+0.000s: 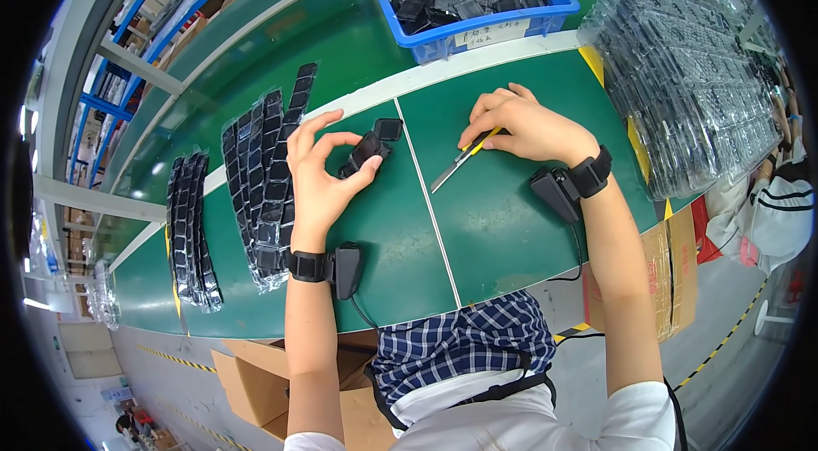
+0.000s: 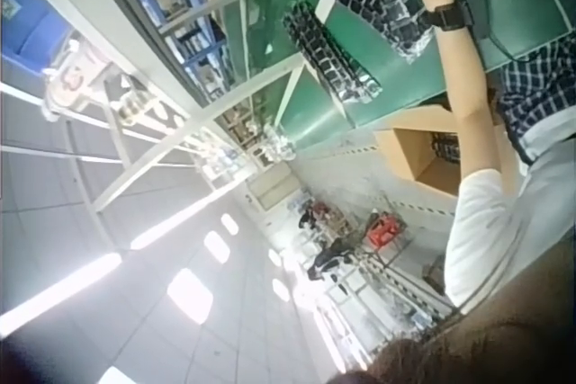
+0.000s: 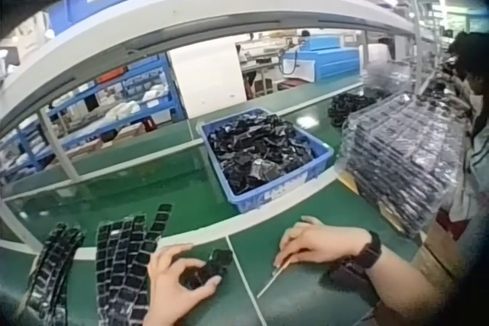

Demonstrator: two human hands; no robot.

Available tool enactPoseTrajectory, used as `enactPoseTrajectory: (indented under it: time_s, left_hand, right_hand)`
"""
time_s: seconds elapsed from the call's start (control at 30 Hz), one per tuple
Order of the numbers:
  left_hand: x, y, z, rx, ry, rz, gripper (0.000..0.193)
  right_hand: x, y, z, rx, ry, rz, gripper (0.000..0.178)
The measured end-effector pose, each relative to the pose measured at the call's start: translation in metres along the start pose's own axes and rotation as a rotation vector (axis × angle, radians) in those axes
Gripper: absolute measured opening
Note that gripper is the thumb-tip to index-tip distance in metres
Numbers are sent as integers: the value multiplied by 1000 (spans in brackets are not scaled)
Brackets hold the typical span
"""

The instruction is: The person cuts individual black components from a plastic strip using a utility knife and places the separated pieces into a blue bin.

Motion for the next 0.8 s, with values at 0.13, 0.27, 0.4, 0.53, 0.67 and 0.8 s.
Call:
enactPoseTrajectory:
  time_s: [0.13,0.27,0.4,0.53,0.67,0.8]
  left_hand:
    - [3,-7,-15,-53,-105,-4,35]
    - [5,-9,-30,-100,-221,13,55]
    - [4,3,-29,-20,-189,-99,68]
    - [5,10,-43,-109,-284,-198,66]
    - [5,8,-56,-169,-360,-218,53]
    - [3,4,-55,-122,-306,-223,39]
  right_hand:
    - [1,2,0,-1,3,-12,27]
    - [2,3,0,7,8,-23,27]
    - [1,1,0,10,3,-29,26]
    - [0,2,-3,10,4,-22,26]
    - [2,3,0,4,8,-28,26]
    - [0,2,-1,4,12,-25,26]
Point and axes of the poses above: each hand's wrist, its own x-axis away from the middle knuckle, its own z-axis out of the back of the hand, y = z × x, the point moved 8 cm from there along -x, towards the middle knuckle, and after that the axes turned 4 degrees about x, right-handed, at the moved point
